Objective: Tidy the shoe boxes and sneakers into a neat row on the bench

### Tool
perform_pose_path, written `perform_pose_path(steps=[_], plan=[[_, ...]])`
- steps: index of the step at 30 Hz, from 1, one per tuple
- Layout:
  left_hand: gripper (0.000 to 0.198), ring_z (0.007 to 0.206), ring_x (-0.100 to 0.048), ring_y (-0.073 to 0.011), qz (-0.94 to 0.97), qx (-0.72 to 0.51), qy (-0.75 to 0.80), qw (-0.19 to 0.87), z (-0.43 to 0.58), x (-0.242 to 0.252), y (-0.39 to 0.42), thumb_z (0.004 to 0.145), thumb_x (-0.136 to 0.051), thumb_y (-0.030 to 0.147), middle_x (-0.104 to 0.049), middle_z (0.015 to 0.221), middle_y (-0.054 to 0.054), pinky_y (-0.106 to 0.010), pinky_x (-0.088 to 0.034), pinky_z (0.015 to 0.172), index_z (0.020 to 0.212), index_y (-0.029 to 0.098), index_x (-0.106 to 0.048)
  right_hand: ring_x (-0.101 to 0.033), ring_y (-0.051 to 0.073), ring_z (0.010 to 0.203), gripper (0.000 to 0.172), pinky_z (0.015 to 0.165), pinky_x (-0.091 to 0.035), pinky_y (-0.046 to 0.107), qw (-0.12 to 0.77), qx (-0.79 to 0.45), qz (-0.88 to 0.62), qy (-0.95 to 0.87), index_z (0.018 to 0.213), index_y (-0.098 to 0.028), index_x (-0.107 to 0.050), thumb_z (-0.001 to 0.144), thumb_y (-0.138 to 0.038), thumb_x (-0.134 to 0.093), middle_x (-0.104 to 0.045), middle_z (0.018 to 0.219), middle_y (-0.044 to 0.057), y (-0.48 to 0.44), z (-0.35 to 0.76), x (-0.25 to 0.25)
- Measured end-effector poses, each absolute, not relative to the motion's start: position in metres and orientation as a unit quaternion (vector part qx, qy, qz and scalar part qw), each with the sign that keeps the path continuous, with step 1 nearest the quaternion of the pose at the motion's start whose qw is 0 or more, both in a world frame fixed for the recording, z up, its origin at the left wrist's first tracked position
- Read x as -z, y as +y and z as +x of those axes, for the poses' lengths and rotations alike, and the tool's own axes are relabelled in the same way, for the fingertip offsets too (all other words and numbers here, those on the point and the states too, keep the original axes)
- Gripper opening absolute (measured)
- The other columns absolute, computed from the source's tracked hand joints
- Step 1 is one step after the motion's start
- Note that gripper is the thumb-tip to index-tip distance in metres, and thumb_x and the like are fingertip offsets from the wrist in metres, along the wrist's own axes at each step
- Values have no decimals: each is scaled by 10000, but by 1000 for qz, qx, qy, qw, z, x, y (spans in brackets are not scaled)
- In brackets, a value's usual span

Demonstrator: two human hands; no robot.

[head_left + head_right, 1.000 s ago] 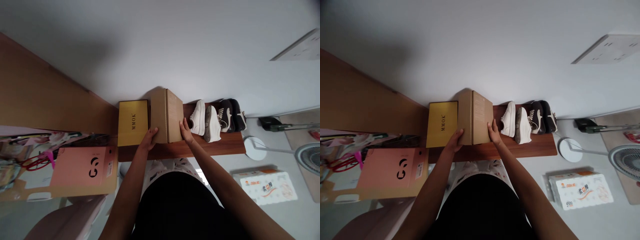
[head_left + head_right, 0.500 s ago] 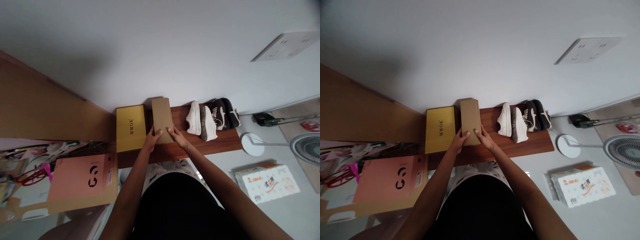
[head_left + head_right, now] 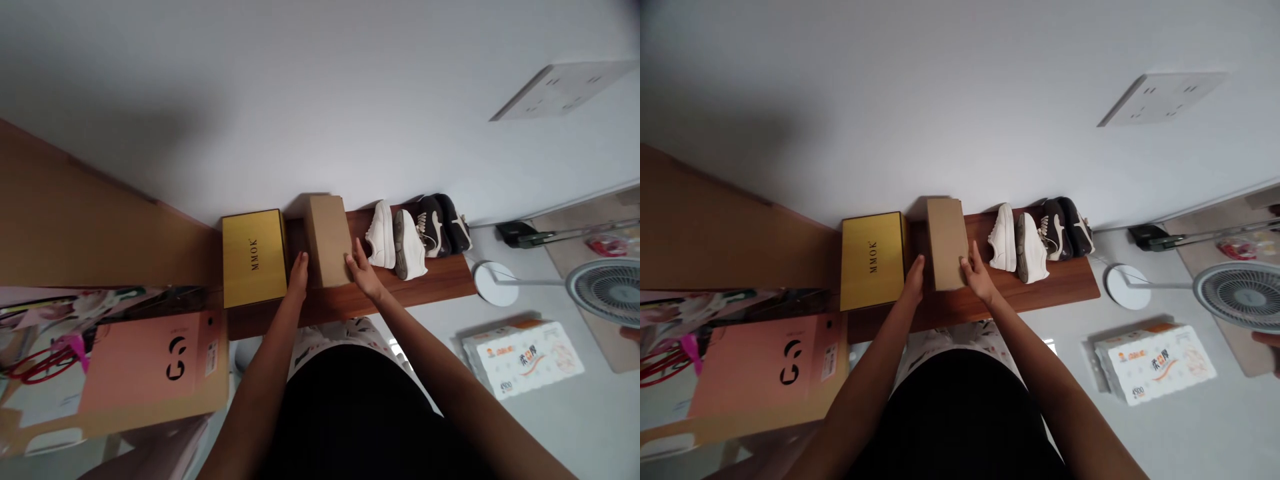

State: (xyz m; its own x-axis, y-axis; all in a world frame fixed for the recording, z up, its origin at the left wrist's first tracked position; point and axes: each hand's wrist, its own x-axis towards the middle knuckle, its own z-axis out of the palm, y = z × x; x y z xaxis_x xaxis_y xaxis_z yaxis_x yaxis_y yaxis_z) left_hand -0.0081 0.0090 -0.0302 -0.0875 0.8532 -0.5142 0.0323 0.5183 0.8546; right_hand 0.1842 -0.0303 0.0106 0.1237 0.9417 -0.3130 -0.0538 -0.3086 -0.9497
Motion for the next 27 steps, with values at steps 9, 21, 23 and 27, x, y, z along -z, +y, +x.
perform_pose_path(steps=[9,21,23,27], plan=[[637,1371,-545,-237,212,-330,633,667,14,67,6,901,-592,640,-617,1429,-146,-385,-423,1147,1342,182,-629,-334,245,1519,916,1272,-206,426,454,-469,-622,-432,1607,-220,-311,886,-750,-506,-385,1628,81,-34,231,-4],[510,1192,-670,-241,153,-428,582,674,8,31,-6,731,-844,503,-759,1177,-88,-419,-503,1075,1132,210,-732,-337,275,1518,898,1279,-209,452,421,-475,-667,-391,1534,-219,-466,846,-792,-531,-440,1596,57,-31,243,-25],[525,1197,-665,-244,168,-435,603,647,6,23,-7,701,-863,490,-760,1169,-87,-412,-496,1078,1119,197,-741,-361,293,1505,906,1273,-232,455,411,-477,-672,-390,1524,-205,-480,832,-782,-569,-437,1597,75,-30,246,-30],[523,1186,-665,-256,210,-433,653,586,-1,10,-7,681,-866,479,-768,1145,-82,-395,-492,1071,1100,184,-763,-391,308,1485,881,1266,-247,472,391,-497,-668,-392,1486,-232,-530,782,-742,-672,-510,1548,60,-27,249,-31]])
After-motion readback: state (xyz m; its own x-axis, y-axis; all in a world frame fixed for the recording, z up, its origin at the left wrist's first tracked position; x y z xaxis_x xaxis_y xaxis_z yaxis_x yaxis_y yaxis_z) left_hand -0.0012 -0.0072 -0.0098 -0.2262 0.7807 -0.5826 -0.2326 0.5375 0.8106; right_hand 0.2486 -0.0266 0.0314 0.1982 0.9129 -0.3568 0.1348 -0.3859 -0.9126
